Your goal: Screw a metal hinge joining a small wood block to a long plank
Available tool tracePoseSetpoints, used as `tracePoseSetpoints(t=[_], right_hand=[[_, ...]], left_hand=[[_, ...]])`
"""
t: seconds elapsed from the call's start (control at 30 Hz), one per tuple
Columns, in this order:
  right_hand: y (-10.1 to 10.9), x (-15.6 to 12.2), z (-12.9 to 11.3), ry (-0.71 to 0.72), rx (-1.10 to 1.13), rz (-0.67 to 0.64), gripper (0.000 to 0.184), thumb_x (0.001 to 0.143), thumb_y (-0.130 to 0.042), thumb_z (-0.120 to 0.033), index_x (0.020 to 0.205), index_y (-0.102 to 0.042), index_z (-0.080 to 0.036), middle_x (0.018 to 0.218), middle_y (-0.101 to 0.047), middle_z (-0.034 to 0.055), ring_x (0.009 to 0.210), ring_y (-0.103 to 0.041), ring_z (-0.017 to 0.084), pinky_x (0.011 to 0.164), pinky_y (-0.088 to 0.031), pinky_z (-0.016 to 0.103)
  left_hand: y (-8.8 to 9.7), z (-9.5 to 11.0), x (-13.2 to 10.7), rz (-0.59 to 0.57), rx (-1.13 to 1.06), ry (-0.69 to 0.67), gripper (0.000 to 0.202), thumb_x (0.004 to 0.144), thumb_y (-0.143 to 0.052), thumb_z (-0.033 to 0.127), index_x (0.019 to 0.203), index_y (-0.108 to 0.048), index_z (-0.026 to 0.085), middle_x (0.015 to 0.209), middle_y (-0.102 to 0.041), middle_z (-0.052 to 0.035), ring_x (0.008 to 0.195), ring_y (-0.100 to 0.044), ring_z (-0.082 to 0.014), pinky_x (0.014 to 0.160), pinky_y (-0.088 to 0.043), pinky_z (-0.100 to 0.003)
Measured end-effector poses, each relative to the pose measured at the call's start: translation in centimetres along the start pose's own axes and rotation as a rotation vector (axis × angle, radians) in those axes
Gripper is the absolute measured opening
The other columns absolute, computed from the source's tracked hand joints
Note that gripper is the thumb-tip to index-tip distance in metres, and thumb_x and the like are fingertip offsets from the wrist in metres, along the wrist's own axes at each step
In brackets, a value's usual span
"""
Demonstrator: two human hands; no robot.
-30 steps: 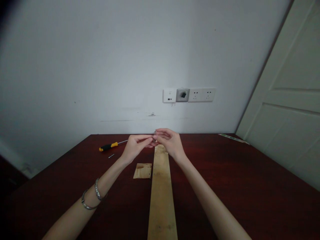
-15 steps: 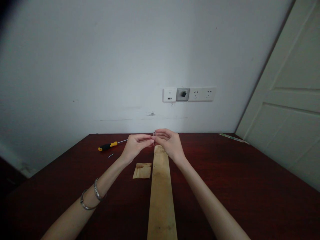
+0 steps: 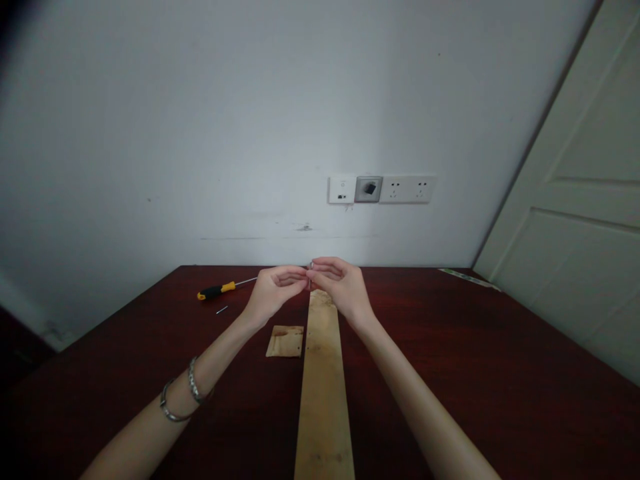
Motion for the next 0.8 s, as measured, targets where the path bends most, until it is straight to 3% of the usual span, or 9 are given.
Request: tracePoseSetpoints(t=[0.13, 0.27, 0.47, 0.8], right_hand=[[0.0, -0.2, -0.5, 0.023, 0.004, 0.004, 0.035, 0.055, -0.08, -0.026, 0.086, -0.065, -0.016, 0.08, -0.069, 0.003, 0.076, -0.066, 0.015, 0.073, -0.054, 0.03], [-0.3, -0.4, -0.4, -0.042, 0.05, -0.042, 0.039, 0.057, -0.079, -0.027, 0.091, -0.064, -0.017, 0.083, -0.069, 0.0022, 0.075, -0.066, 0.014, 0.074, -0.053, 0.03], [-0.7, -0.6, 0.2, -0.116, 0.055, -0.083, 0.041, 0.058, -0.078, -0.027, 0.094, -0.062, -0.018, 0.081, -0.069, 0.003, 0.078, -0.067, 0.017, 0.072, -0.054, 0.031], [-0.8, -0.7, 0.0, -0.131, 0.034, -0.093, 0.043, 0.058, -0.078, -0.024, 0.097, -0.062, -0.017, 0.077, -0.068, 0.0009, 0.074, -0.066, 0.015, 0.068, -0.054, 0.029]], left_hand=[[0.2, 0.4, 0.0, 0.006, 0.049, -0.052, 0.017, 0.072, -0.066, 0.019, 0.087, -0.065, 0.011, 0.077, -0.067, -0.0051, 0.073, -0.063, -0.0141, 0.074, -0.052, -0.029], [0.7, 2.4, -0.1, -0.049, 0.248, -0.238, 0.032, 0.071, -0.069, 0.02, 0.101, -0.061, 0.014, 0.091, -0.06, -0.0056, 0.08, -0.058, -0.0142, 0.071, -0.051, -0.027], [-0.2, 4.7, -0.9, -0.233, 0.575, -0.474, 0.048, 0.072, -0.069, 0.022, 0.117, -0.054, 0.022, 0.109, -0.053, -0.0076, 0.104, -0.051, -0.0215, 0.088, -0.045, -0.039], [-0.9, 4.5, -1.3, -0.245, 0.596, -0.558, 0.04, 0.075, -0.067, 0.02, 0.113, -0.054, 0.018, 0.108, -0.057, -0.009, 0.102, -0.053, -0.0208, 0.089, -0.044, -0.038]])
Point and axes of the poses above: each hand's wrist, its own x-axis towards the middle knuckle, its own y-axis out of the back of the hand, z = x × y, the point moved 8 cm from there along x, towards the middle knuckle
